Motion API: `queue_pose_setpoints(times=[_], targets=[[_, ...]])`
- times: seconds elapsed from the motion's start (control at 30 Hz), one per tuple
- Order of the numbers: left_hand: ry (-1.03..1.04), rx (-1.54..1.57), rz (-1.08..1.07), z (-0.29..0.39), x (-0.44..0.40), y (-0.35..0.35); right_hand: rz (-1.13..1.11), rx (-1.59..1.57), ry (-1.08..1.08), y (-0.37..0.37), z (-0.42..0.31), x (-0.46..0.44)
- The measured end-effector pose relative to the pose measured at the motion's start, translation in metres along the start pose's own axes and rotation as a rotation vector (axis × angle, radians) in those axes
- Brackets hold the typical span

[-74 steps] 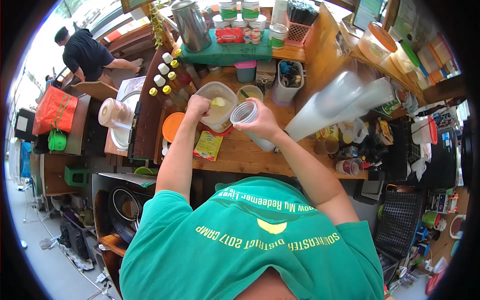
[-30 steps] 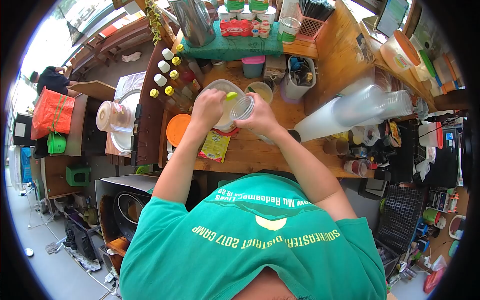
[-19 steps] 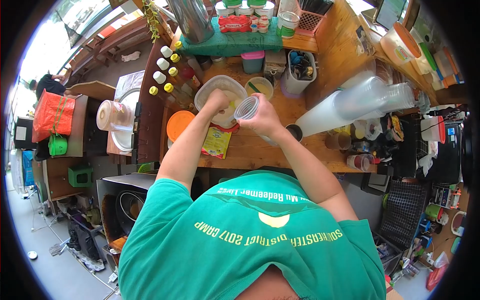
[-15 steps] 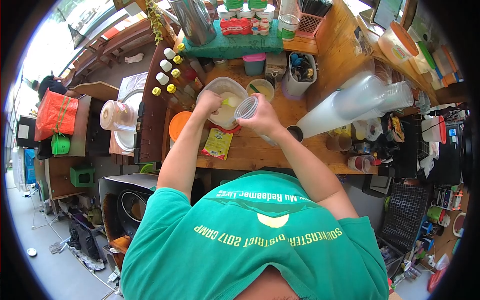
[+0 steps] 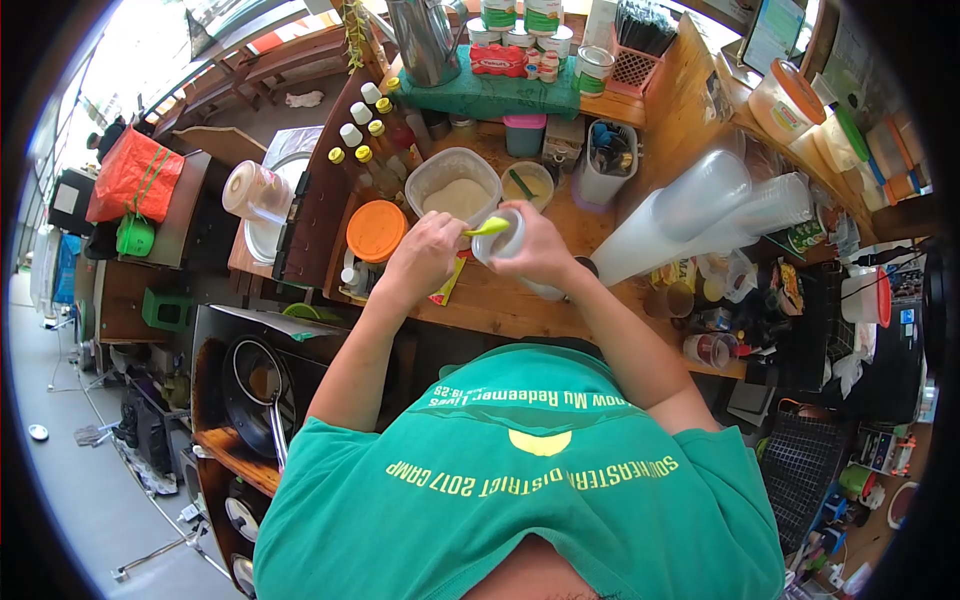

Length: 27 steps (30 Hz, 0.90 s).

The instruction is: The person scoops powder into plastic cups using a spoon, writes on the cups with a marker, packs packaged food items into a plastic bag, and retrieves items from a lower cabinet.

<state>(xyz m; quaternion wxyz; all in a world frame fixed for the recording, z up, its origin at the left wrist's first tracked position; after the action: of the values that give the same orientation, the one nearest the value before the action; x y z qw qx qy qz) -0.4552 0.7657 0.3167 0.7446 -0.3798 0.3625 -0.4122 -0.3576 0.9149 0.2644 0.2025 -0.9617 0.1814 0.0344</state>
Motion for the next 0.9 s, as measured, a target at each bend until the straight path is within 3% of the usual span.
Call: queue_pose_setpoints(times=[0.17,0.23,0.33,0.43,0.9], targets=[[-0.377,0.153,0.09,0.036,0.035,0.015,-0.325,-0.209,-0.078,-0.004,0.016,0.08],[-0.326,0.347,0.034,0.07,0.05,0.041,-0.342,-0.222,-0.082,-0.006,0.013,0.106],[-0.467,0.527,-0.178,0.107,0.06,0.071,-0.301,-0.232,-0.08,-0.02,0.005,0.122],[-0.531,0.441,-0.228,0.115,0.056,0.075,-0.278,-0.222,-0.045,-0.026,0.008,0.134],[-0.515,0.521,-0.242,0.149,0.048,0.084,-0.26,-0.151,0.085,-0.065,-0.013,0.162]])
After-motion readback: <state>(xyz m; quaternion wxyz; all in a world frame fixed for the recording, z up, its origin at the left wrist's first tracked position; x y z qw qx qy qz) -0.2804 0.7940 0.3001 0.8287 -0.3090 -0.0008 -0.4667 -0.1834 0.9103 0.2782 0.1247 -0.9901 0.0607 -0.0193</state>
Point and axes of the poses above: each hand's wrist, its own x-axis away from the middle knuckle, its own y-axis out of the palm, z = x × y, the point moved 6 cm from there along -x, towards the middle knuckle, and after that the axes turned 6 degrees about -y, right-handed, at the moved point
